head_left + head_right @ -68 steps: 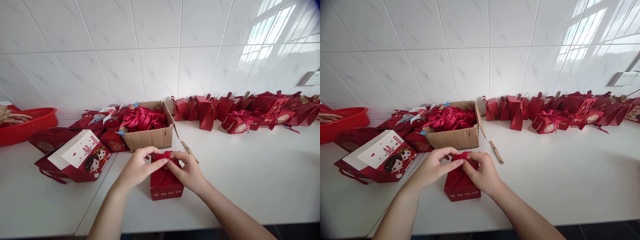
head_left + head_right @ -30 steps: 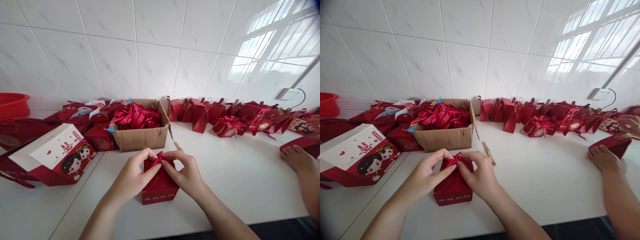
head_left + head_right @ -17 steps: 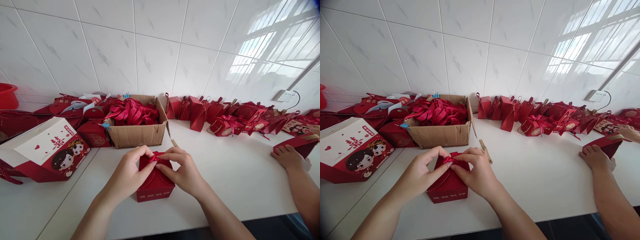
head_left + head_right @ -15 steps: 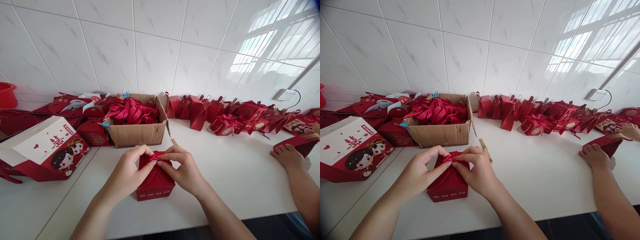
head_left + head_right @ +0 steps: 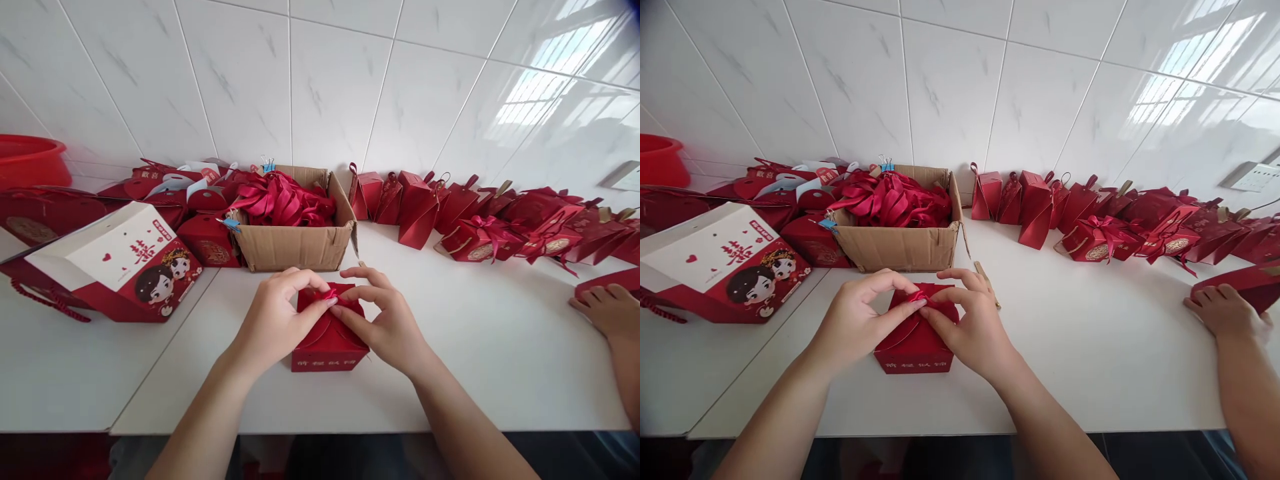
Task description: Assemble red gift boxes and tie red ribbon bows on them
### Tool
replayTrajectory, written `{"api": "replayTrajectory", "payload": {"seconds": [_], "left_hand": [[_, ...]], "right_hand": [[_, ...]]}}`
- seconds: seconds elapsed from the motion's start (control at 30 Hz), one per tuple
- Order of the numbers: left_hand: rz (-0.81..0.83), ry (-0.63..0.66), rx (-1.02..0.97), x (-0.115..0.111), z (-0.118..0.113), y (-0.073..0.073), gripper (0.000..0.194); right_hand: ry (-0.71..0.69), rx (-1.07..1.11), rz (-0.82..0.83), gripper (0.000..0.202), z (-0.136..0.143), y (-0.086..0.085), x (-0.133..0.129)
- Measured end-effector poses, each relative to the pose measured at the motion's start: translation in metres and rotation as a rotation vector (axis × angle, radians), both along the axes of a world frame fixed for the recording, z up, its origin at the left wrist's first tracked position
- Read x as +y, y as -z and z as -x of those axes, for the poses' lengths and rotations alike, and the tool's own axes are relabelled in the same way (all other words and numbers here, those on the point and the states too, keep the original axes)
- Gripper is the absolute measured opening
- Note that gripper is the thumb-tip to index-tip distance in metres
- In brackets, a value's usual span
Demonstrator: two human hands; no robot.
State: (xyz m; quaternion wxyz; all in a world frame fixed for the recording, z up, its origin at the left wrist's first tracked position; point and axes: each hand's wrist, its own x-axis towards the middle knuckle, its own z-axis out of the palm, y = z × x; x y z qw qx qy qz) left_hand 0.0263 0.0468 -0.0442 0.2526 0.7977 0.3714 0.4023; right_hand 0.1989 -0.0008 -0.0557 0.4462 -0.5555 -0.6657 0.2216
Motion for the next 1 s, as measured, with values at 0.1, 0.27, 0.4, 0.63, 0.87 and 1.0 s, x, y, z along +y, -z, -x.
{"api": "replayTrajectory", "payload": {"seconds": [0.1,0.27,0.4,0.63,0.87,1.0], "left_hand": [[0.009,0.026,-0.006,0.0009,0.0013,0.0013,0.006],[0.014,0.061,-0.059,0.0032,0.0010,0.0062,0.009],[0.018,0.092,-0.076,0.0046,0.0007,0.0073,0.009],[-0.013,0.090,-0.064,0.0024,0.0019,0.0071,0.009],[-0.002,0.116,-0.054,-0.0024,0.0022,0.0033,0.004],[-0.015,0.113,-0.020,-0.0046,0.0015,0.0018,0.010]], "right_hand": [[0.004,0.025,0.044,0.012,0.0000,0.0009,0.0018],[-0.058,0.141,0.174,0.018,-0.0013,0.0015,0.0035],[-0.165,0.284,0.262,0.022,-0.0029,0.0013,0.0046],[-0.219,0.344,0.287,0.024,-0.0045,-0.0023,0.0066],[-0.168,0.317,0.270,0.022,-0.0051,-0.0043,0.0030],[-0.126,0.282,0.212,0.022,-0.0053,-0.0040,0.0028]]}}
